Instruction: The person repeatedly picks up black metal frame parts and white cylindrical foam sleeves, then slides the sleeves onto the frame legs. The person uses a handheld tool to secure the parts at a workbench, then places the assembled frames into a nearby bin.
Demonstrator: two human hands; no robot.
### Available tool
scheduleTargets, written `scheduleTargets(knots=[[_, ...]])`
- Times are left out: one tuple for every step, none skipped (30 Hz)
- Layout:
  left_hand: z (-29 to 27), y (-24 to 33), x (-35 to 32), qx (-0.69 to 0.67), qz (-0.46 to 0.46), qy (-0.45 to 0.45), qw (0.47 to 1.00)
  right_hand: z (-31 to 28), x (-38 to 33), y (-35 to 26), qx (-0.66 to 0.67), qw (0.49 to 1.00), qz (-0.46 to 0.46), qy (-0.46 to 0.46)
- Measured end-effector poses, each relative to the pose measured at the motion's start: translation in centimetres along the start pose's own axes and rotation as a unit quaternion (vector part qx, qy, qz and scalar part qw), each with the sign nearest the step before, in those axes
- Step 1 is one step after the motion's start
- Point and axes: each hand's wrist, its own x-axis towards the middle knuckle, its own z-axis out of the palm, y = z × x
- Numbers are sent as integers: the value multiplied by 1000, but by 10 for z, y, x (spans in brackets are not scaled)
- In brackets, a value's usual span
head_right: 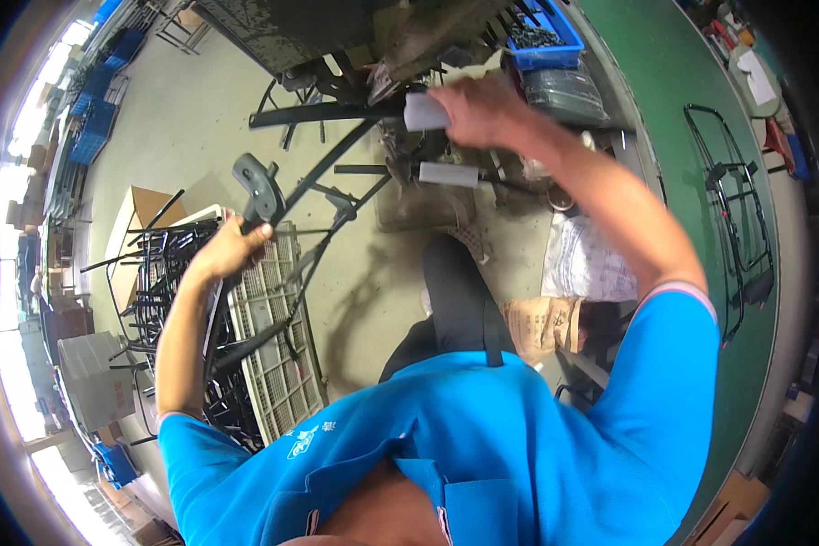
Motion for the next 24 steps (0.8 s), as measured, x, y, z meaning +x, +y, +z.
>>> scheduleTargets(knots=[[-10, -4, 10, 15, -1, -20, 1000, -15, 10, 3, -17, 998, 3, -65], [-19, -5, 20, 34, 7, -40, 999, 0, 10, 23, -18, 997, -67, 27], [-21, -4, 18, 52, 7, -47, 998, -3, 11, 22, -25, 996, -79, 14], [-23, -3, 16, 55, 14, -28, 998, -5, 10, 18, -32, 995, -91, 0], [-22, 4, 15, 57, 22, -12, 998, -8, 8, 15, -33, 996, -75, -24], [-20, 12, 11, 60, 31, 3, 998, -11, 5, 11, -34, 997, -58, -47], [-6, 17, -2, 90, 11, 36, 995, -16, -3, 9, -37, 996, -39, -69], [-3, -16, -2, 108, 24, -1, 994, -20, -24, -5, 3, 997, -56, -60], [10, -16, -19, 146, 87, 38, 985, -27, -56, -15, 30, 997, -60, -50], [22, -8, -36, 133, 35, 8, 990, -36, -91, -23, 21, 998, -24, -48], [32, 5, -52, 146, 54, -18, 988, -43, -128, -22, 48, 998, -2, -48], [49, 35, -76, 160, 174, 73, 969, -59, -155, -30, -3, 994, 59, -93], [58, 4, -89, 189, 235, 129, 945, -87, -174, -43, -31, 990, 72, -118], [61, 42, -125, 122, 71, 8, 990, -110, -191, -56, -47, 990, 74, -110], [74, 60, -160, 101, 117, 60, 986, -127, -209, -58, -43, 996, 57, -61], [74, 72, -185, 64, 83, 36, 994, -151, -223, -65, -64, 997, 43, -21], [72, 95, -192, 63, 94, -10, 994, -176, -253, -66, -111, 992, 65, 12], [72, 114, -202, 61, 87, -38, 994, -199, -281, -65, -135, 987, 80, 42], [74, 119, -214, 49, 136, 8, 989, -226, -306, -75, -137, 980, 71, 123], [92, 139, -223, 44, 182, 47, 981, -256, -354, -78, -176, 970, 119, 119], [106, 194, -237, 55, 150, -14, 987, -275, -398, -77, -211, 952, 145, 169], [116, 202, -248, -15, 208, -54, 977, -293, -427, -96, -252, 932, 169, 201], [131, 216, -260, 20, 278, -43, 959, -308, -466, -100, -274, 912, 160, 259], [154, 246, -286, 12, 303, -54, 952, -327, -510, -103, -327, 889, 157, 278]])
